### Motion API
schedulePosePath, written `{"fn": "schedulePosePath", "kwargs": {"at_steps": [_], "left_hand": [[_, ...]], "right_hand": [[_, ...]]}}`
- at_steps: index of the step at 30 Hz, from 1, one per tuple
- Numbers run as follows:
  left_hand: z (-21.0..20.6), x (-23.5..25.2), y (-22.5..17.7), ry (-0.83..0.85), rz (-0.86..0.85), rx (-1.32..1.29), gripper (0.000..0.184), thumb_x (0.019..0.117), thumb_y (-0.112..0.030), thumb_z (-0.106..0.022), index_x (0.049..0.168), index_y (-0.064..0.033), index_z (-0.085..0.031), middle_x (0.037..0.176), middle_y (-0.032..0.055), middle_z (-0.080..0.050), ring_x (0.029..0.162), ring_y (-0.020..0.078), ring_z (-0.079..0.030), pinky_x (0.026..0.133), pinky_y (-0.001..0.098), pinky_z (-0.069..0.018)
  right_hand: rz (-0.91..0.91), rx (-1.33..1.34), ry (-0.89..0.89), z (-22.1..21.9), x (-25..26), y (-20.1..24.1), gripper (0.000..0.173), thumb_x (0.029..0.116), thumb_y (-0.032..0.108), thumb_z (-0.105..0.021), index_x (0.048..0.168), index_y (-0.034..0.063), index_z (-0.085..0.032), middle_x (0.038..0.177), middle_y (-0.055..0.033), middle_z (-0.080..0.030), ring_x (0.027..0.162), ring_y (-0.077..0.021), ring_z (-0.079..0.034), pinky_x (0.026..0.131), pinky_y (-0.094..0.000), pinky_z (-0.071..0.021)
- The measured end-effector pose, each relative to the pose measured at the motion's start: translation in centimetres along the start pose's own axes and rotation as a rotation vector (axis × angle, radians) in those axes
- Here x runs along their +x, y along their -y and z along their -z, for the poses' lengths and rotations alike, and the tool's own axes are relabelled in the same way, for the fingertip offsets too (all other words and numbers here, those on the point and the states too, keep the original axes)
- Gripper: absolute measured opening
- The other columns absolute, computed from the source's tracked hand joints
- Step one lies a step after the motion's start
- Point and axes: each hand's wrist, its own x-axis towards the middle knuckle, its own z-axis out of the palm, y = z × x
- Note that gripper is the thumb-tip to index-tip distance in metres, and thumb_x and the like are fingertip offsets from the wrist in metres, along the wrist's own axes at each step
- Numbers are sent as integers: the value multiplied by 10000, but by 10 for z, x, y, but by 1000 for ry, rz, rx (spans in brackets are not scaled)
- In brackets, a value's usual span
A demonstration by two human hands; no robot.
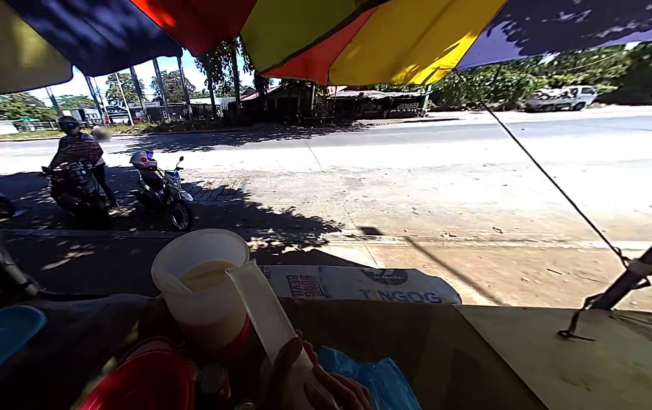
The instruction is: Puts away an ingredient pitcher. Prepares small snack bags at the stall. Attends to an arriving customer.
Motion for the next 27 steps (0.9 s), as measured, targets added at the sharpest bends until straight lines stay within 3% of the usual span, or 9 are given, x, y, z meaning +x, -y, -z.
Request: {"fn": "schedulePosePath", "kwargs": {"at_steps": [4, 7, 11, 14, 17, 19, 21, 24, 27], "left_hand": [[3, 8, -15, -13, 7, 54, 274, 1095, -199, -365, 1051, -44, -587, 876, 37, -684, 819, 75, -684, 774, 232, -582], [19, 18, -28, 74, -198, 296, 308, 1084, -132, -354, 1257, 25, -554, 1056, 49, -658, 964, 38, -639, 893, 228, -532], [20, 40, -70, 93, -277, 370, 345, 1091, -124, -299, 1275, 21, -553, 1054, 34, -684, 977, 29, -653, 902, 211, -537], [24, 71, -111, -74, -230, 418, 286, 1093, -223, -453, 1136, -27, -657, 1036, 65, -684, 976, 106, -643, 893, 287, -524], [49, 106, -122, -276, -115, 466, 385, 1073, -359, -502, 1188, -25, -654, 1118, 145, -681, 1022, 208, -654, 880, 401, -541], [63, 116, -123, -309, -73, 521, 469, 1084, -413, -460, 1321, -36, -607, 1305, 170, -629, 1196, 243, -601, 989, 454, -489], [69, 118, -116, -307, -65, 511, 470, 1090, -401, -452, 1340, -32, -600, 1339, 170, -615, 1224, 238, -586, 1012, 448, -475], [66, 122, -98, -318, -50, 260, 341, 1082, -332, -474, 1190, -39, -613, 1030, 117, -653, 909, 166, -633, 786, 334, -533], [66, 123, -92, -247, -20, 61, 321, 1086, -330, -457, 1139, -49, -601, 928, 101, -646, 822, 160, -639, 724, 317, -544]], "right_hand": [[59, -124, -159, -43, 52, -13, 371, 967, 409, -518, 912, 113, -735, 921, -100, -699, 926, -241, -636, 912, -410, -455], [93, -204, -291, -81, 85, -23, 390, 969, 404, -517, 770, 111, -681, 750, -59, -603, 773, -196, -597, 783, -357, -473], [115, -225, -319, -110, 127, -25, 432, 981, 454, -474, 831, 125, -713, 806, -56, -626, 800, -194, -620, 751, -348, -502], [69, -90, -20, -112, 149, -20, 367, 962, 442, -589, 1041, 117, -739, 1045, -75, -706, 1000, -243, -668, 868, -407, -554], [-85, 75, 412, -118, 156, -30, 433, 965, 225, -631, 1365, 59, -644, 1380, -164, -617, 1268, -336, -579, 1073, -451, -482], [-98, 77, 583, -121, 156, -34, 520, 956, 143, -642, 1463, 51, -565, 1507, -202, -518, 1361, -372, -516, 1124, -453, -442], [-43, 21, 502, -127, 147, -40, 414, 963, 85, -638, 1376, 55, -655, 1430, -203, -601, 1281, -382, -601, 1062, -462, -506], [29, -49, 311, -140, 136, -50, 317, 894, -25, -637, 1164, 60, -778, 1207, -159, -731, 1092, -335, -707, 939, -430, -585], [45, -83, 307, -147, 142, -56, 296, 873, -57, -633, 1094, 65, -787, 1108, -124, -737, 1041, -303, -702, 901, -399, -596]]}}
